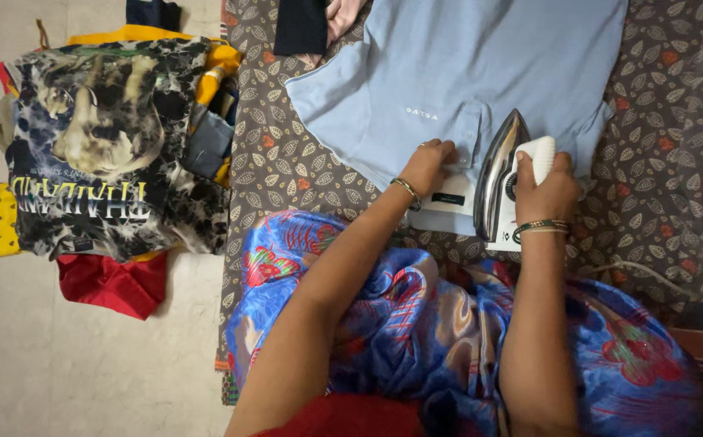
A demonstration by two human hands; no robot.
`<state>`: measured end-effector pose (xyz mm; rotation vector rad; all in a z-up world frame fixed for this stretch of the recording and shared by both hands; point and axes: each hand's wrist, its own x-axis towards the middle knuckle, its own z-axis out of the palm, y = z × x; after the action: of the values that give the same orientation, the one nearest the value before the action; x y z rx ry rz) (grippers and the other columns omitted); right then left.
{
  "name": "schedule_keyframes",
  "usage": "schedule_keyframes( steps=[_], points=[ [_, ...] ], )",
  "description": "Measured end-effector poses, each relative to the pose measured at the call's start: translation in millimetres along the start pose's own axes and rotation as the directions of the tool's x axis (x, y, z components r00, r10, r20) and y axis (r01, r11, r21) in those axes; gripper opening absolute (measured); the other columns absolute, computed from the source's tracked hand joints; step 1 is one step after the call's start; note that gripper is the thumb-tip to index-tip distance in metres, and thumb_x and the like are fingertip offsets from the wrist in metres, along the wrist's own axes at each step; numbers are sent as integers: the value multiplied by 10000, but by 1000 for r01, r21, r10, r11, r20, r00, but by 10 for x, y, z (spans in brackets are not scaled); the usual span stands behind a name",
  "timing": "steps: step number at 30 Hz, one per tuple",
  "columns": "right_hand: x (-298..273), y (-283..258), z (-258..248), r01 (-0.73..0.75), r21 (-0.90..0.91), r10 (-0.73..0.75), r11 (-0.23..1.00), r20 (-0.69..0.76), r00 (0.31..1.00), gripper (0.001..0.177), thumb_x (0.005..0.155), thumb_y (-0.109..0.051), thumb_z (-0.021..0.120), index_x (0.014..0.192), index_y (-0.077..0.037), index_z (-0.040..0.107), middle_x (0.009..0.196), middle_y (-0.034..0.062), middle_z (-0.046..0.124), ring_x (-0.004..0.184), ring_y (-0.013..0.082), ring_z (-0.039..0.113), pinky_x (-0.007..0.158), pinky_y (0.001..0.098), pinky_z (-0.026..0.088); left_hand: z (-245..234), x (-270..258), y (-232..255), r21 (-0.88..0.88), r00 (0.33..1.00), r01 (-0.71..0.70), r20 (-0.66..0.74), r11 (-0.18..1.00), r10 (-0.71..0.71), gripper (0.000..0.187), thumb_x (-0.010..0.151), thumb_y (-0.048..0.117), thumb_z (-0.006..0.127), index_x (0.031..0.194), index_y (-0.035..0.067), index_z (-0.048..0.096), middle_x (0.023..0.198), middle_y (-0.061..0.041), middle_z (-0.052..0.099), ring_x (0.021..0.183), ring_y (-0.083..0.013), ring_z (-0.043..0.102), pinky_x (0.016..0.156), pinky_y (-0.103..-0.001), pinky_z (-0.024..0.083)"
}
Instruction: The person irons a light blue polo shirt laid on a patterned mat, smoothing the sleeves, collar, and body with a white electric iron. The person adjusts the shirt and buttons the placket while continuing to iron.
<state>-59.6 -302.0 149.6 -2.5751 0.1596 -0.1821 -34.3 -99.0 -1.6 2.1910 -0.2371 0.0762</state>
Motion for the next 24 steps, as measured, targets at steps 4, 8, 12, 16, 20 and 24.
schedule_keyframes(
  steps=[4,8,12,16,20,24],
  points=[
    [17,20,29,115,-11,-115,993,-31,993,497,1018,-418,763,1025,49,591,906,298,694,823,468,702,716,527,549,4,14,26,59,997,8,77,998,-13,297,712,9,747,986,81,657,992,-161,690,970,-397,652,844,-456,524],
    [5,30,52,88,-9,-88,996,14,996,499,1014,-429,760,1034,43,598,895,301,694,834,468,698,736,529,542,-24,9,-10,-39,998,11,67,999,-8,241,786,62,727,1010,72,640,971,-168,715,936,-377,686,822,-443,549],
    [-23,-16,88,111,17,-111,994,25,993,497,1010,-434,759,1037,37,603,906,291,693,842,471,688,734,534,527,-64,8,-42,-12,993,110,51,994,-110,196,817,159,756,968,75,664,884,-168,741,864,-364,707,765,-447,554],
    [-52,-64,88,99,39,-101,994,51,994,491,1001,-432,760,1019,35,609,906,286,692,844,467,687,744,527,525,-64,12,-99,-51,999,-3,38,999,5,131,848,187,766,925,107,697,860,-156,759,829,-336,733,753,-426,566],
    [-34,-16,85,116,50,-118,992,33,992,471,998,-415,765,1027,32,621,924,285,697,854,462,690,755,519,528,-201,-10,-10,-266,968,234,-30,935,-251,204,859,146,730,1014,73,619,804,-173,725,746,-293,733,689,-381,558],
    [10,51,103,149,14,-149,989,2,989,485,1015,-409,780,1035,49,620,949,298,691,868,471,681,759,522,523,-314,-101,129,-298,934,338,-9,893,-357,125,863,73,711,976,59,659,737,-173,715,673,-241,702,638,-341,528]
  ],
)
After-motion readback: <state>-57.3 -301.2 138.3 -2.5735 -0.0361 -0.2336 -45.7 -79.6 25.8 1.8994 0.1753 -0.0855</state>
